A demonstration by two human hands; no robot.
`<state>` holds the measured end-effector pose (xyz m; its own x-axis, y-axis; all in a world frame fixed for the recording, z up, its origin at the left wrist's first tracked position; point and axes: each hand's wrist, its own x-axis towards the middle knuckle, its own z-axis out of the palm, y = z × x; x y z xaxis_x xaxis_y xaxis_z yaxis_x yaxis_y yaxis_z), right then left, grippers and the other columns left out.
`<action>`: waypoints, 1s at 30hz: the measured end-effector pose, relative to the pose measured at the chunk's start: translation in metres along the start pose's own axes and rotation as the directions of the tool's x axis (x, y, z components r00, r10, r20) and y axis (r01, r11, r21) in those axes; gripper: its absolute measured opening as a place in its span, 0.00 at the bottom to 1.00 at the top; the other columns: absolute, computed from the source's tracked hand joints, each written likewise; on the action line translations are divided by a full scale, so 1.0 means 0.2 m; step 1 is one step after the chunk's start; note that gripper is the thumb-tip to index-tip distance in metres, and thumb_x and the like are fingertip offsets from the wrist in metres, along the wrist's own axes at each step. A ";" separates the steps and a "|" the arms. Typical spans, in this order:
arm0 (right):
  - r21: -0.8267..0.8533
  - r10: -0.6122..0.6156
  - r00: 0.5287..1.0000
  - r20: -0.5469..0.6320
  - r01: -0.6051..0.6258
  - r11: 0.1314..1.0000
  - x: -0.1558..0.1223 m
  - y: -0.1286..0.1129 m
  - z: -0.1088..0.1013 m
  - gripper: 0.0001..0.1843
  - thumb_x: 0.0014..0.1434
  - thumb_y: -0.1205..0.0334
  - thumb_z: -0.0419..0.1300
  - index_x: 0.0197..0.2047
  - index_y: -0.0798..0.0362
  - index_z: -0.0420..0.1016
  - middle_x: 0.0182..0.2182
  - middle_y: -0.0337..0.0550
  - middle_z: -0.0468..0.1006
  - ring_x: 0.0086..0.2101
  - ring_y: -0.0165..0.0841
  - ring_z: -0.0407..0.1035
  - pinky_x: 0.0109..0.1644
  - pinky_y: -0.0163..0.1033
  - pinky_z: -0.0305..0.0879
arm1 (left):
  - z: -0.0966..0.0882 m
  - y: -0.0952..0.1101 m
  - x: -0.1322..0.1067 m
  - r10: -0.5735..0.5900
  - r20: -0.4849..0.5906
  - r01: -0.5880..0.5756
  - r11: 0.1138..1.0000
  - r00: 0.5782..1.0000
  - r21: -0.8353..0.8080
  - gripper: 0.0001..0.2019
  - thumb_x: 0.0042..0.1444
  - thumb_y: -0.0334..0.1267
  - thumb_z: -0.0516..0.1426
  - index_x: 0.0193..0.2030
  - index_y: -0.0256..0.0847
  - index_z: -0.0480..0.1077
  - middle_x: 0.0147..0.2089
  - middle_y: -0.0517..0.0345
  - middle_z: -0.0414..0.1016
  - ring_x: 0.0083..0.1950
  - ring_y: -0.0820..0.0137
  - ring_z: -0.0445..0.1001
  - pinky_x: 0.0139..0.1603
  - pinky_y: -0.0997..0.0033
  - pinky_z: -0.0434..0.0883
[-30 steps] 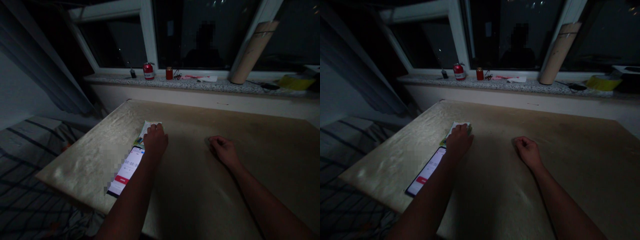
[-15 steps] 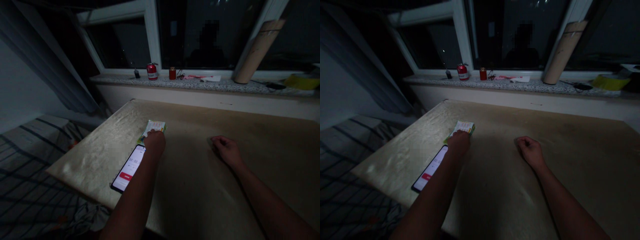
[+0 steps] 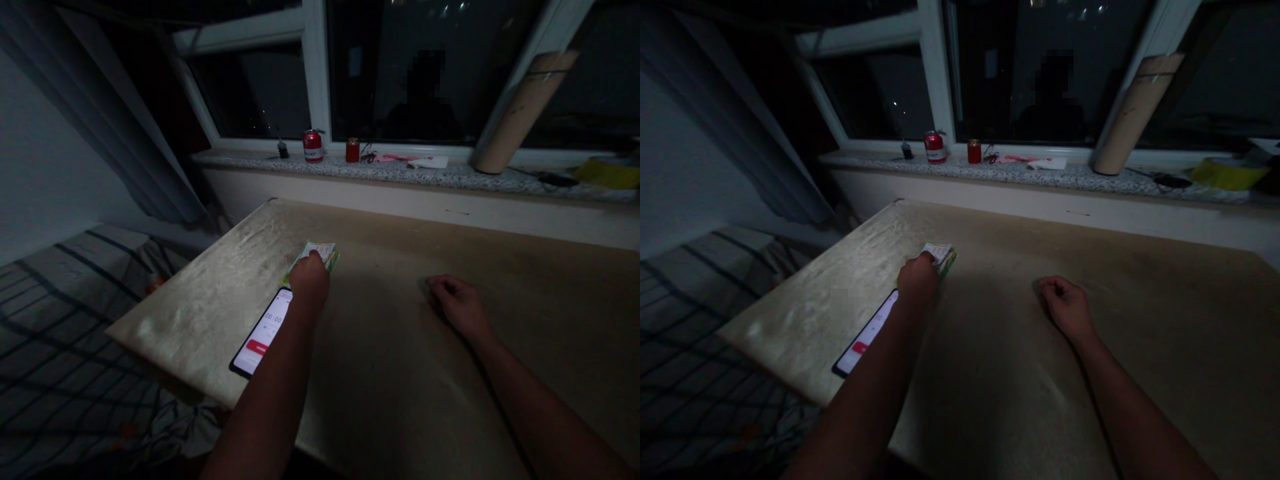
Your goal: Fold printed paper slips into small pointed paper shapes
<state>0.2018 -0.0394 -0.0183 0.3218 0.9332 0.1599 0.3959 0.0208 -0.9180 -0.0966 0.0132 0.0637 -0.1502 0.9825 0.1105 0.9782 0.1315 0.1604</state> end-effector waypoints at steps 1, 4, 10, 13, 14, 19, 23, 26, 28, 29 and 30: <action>0.000 -0.001 1.000 0.000 0.001 1.000 0.00 0.00 0.00 0.19 0.55 0.45 0.61 0.34 0.54 0.79 0.20 0.40 0.75 0.20 0.31 0.64 0.23 0.36 0.59 | 0.00 0.00 0.00 0.002 -0.010 -0.002 1.000 1.000 -0.008 0.15 0.63 0.28 0.49 0.50 0.38 0.74 0.46 0.42 0.81 0.48 0.57 0.80 0.45 0.65 0.73; -0.001 -0.001 1.000 -0.007 0.001 1.000 0.00 0.00 0.00 0.19 0.55 0.45 0.62 0.34 0.54 0.79 0.20 0.39 0.74 0.20 0.31 0.64 0.24 0.36 0.60 | 0.00 -0.02 0.02 0.010 -0.031 -0.011 1.000 0.999 -0.028 0.15 0.62 0.28 0.51 0.50 0.39 0.75 0.46 0.43 0.81 0.48 0.57 0.80 0.47 0.65 0.73; 0.005 -0.005 0.999 -0.034 0.005 1.000 0.00 -0.01 0.01 0.20 0.54 0.44 0.62 0.33 0.54 0.80 0.23 0.42 0.77 0.23 0.32 0.67 0.26 0.36 0.61 | 0.00 -0.05 0.05 -0.010 -0.035 0.008 0.998 0.999 -0.058 0.12 0.60 0.33 0.55 0.46 0.41 0.78 0.44 0.45 0.82 0.47 0.57 0.80 0.48 0.64 0.72; 0.015 0.000 1.000 -0.023 0.000 1.000 0.00 -0.02 0.01 0.20 0.54 0.44 0.62 0.33 0.54 0.80 0.22 0.41 0.75 0.22 0.32 0.66 0.25 0.36 0.60 | -0.01 -0.06 0.06 -0.028 -0.015 0.026 0.997 1.000 -0.075 0.09 0.57 0.40 0.60 0.42 0.42 0.79 0.42 0.47 0.82 0.45 0.58 0.80 0.46 0.65 0.72; 0.017 0.003 1.000 -0.020 -0.002 1.000 0.00 -0.02 0.01 0.19 0.54 0.45 0.62 0.33 0.54 0.80 0.22 0.41 0.75 0.22 0.31 0.65 0.25 0.36 0.60 | -0.01 -0.06 0.06 -0.032 -0.008 0.031 0.996 0.999 -0.081 0.09 0.56 0.42 0.61 0.41 0.43 0.79 0.42 0.47 0.82 0.45 0.58 0.80 0.45 0.66 0.72; 0.020 0.006 1.000 -0.013 -0.006 1.000 -0.01 -0.04 0.01 0.19 0.54 0.46 0.61 0.33 0.54 0.79 0.20 0.39 0.73 0.21 0.31 0.64 0.25 0.36 0.59 | -0.01 -0.07 0.06 -0.049 0.007 0.049 0.995 0.999 -0.089 0.15 0.55 0.52 0.63 0.39 0.43 0.78 0.42 0.48 0.82 0.44 0.57 0.80 0.42 0.64 0.73; 0.011 0.002 1.000 -0.008 -0.002 1.000 -0.01 -0.04 0.01 0.18 0.54 0.46 0.62 0.33 0.54 0.79 0.20 0.39 0.73 0.21 0.31 0.64 0.25 0.36 0.59 | -0.03 -0.04 0.03 0.014 0.045 -0.013 0.999 0.999 -0.035 0.17 0.59 0.54 0.59 0.41 0.42 0.76 0.43 0.45 0.81 0.46 0.55 0.80 0.42 0.61 0.73; 0.008 0.002 1.000 -0.005 -0.002 1.000 -0.01 -0.04 0.00 0.18 0.54 0.46 0.62 0.34 0.54 0.80 0.21 0.39 0.73 0.22 0.31 0.64 0.26 0.36 0.59 | -0.04 0.03 -0.04 0.087 0.071 -0.085 0.996 0.994 -0.028 0.13 0.61 0.48 0.58 0.43 0.40 0.75 0.43 0.45 0.81 0.46 0.55 0.80 0.44 0.60 0.73; 0.008 0.004 1.000 -0.004 -0.004 1.000 -0.01 -0.04 0.01 0.18 0.55 0.46 0.61 0.34 0.54 0.79 0.21 0.39 0.73 0.22 0.31 0.64 0.26 0.36 0.59 | -0.04 0.11 -0.10 0.135 0.055 -0.134 0.991 0.989 -0.029 0.12 0.64 0.43 0.54 0.46 0.39 0.74 0.44 0.45 0.80 0.48 0.56 0.79 0.46 0.61 0.73; 0.008 0.003 1.000 -0.005 -0.003 1.000 -0.02 -0.04 0.01 0.18 0.55 0.46 0.61 0.34 0.54 0.79 0.21 0.39 0.73 0.22 0.31 0.64 0.26 0.36 0.59 | -0.04 0.14 -0.13 0.174 0.046 -0.173 0.984 0.984 -0.033 0.12 0.65 0.42 0.53 0.47 0.39 0.73 0.44 0.45 0.80 0.48 0.56 0.79 0.46 0.61 0.73; 0.009 0.001 1.000 -0.006 -0.001 1.000 -0.02 -0.04 0.01 0.18 0.55 0.46 0.61 0.33 0.54 0.79 0.21 0.40 0.74 0.22 0.31 0.65 0.27 0.37 0.59 | -0.03 0.18 -0.16 0.255 0.042 -0.254 0.967 0.966 -0.032 0.12 0.66 0.40 0.51 0.48 0.37 0.72 0.44 0.43 0.79 0.48 0.55 0.79 0.45 0.60 0.73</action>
<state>0.1964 -0.0422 -0.0121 0.3276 0.9309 0.1615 0.3882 0.0232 -0.9213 -0.0575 -0.0146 0.0725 0.1100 0.9882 0.1068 0.9793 -0.1261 0.1582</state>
